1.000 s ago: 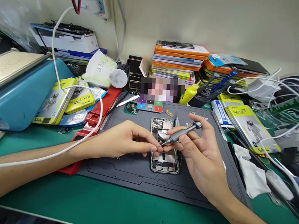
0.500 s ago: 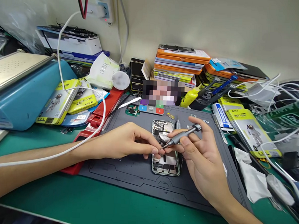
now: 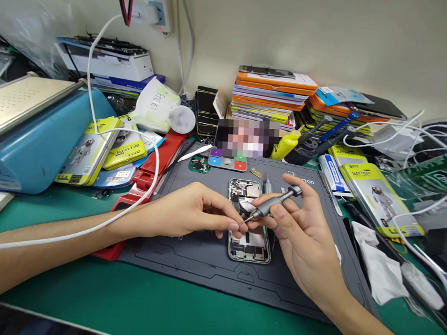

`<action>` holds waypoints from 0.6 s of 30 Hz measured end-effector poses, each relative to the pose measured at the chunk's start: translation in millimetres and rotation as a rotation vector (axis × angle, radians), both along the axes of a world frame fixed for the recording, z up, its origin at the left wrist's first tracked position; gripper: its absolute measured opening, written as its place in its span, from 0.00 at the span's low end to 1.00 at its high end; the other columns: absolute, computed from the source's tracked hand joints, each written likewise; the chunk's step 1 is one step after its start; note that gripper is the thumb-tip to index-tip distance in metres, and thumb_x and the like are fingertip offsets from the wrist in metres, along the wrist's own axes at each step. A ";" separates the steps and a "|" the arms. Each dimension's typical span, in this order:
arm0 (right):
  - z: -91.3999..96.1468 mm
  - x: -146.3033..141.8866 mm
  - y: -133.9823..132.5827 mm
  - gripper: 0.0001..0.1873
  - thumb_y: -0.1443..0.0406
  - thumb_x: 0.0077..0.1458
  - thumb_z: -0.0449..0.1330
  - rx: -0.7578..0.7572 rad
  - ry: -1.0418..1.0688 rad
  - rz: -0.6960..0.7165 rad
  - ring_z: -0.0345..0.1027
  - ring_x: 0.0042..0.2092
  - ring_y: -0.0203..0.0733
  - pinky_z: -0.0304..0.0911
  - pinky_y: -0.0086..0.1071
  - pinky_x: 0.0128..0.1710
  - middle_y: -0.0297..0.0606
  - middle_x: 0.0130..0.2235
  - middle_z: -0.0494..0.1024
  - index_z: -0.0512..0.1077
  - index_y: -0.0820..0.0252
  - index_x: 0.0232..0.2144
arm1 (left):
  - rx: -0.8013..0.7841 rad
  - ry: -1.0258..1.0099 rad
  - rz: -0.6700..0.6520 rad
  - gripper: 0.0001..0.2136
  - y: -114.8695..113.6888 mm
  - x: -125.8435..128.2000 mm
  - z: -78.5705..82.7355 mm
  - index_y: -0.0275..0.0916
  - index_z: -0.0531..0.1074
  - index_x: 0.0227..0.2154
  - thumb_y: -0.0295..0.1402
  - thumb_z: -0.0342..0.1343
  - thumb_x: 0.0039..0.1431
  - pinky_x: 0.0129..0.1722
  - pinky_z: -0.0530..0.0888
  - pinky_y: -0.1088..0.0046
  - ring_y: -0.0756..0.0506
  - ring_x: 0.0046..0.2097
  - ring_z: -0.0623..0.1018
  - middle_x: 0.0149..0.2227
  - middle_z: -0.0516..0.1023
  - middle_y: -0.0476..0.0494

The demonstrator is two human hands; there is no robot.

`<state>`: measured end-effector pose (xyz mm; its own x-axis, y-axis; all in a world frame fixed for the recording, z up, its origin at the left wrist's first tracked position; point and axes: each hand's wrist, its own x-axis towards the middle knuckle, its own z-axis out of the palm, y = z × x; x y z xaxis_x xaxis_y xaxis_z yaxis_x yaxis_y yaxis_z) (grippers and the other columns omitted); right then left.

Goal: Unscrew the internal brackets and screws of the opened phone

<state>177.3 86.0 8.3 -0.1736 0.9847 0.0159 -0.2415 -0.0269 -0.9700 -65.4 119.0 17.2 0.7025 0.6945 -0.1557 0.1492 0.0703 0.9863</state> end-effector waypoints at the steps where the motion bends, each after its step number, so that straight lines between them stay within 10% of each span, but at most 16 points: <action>1: 0.2 0.0 -0.1 0.21 0.60 0.71 0.65 -0.001 -0.002 0.003 0.83 0.37 0.37 0.82 0.33 0.43 0.32 0.43 0.86 0.65 0.42 0.61 | -0.006 -0.012 -0.001 0.09 0.0 0.1 -0.1 0.38 0.87 0.46 0.35 0.65 0.70 0.40 0.79 0.79 0.50 0.37 0.82 0.45 0.89 0.43; 18: -2.0 0.8 2.7 0.23 0.60 0.70 0.65 -0.060 0.014 0.022 0.83 0.40 0.40 0.83 0.36 0.43 0.33 0.43 0.85 0.64 0.41 0.62 | -0.033 -0.082 -0.017 0.07 -0.8 2.8 1.2 0.38 0.87 0.44 0.33 0.65 0.70 0.40 0.80 0.80 0.49 0.42 0.85 0.43 0.89 0.44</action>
<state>178.1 88.7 6.3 -0.1954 0.9799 -0.0402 -0.2533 -0.0901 -0.9632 -62.6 118.1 18.4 0.7255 0.6778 -0.1197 0.0696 0.1007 0.9925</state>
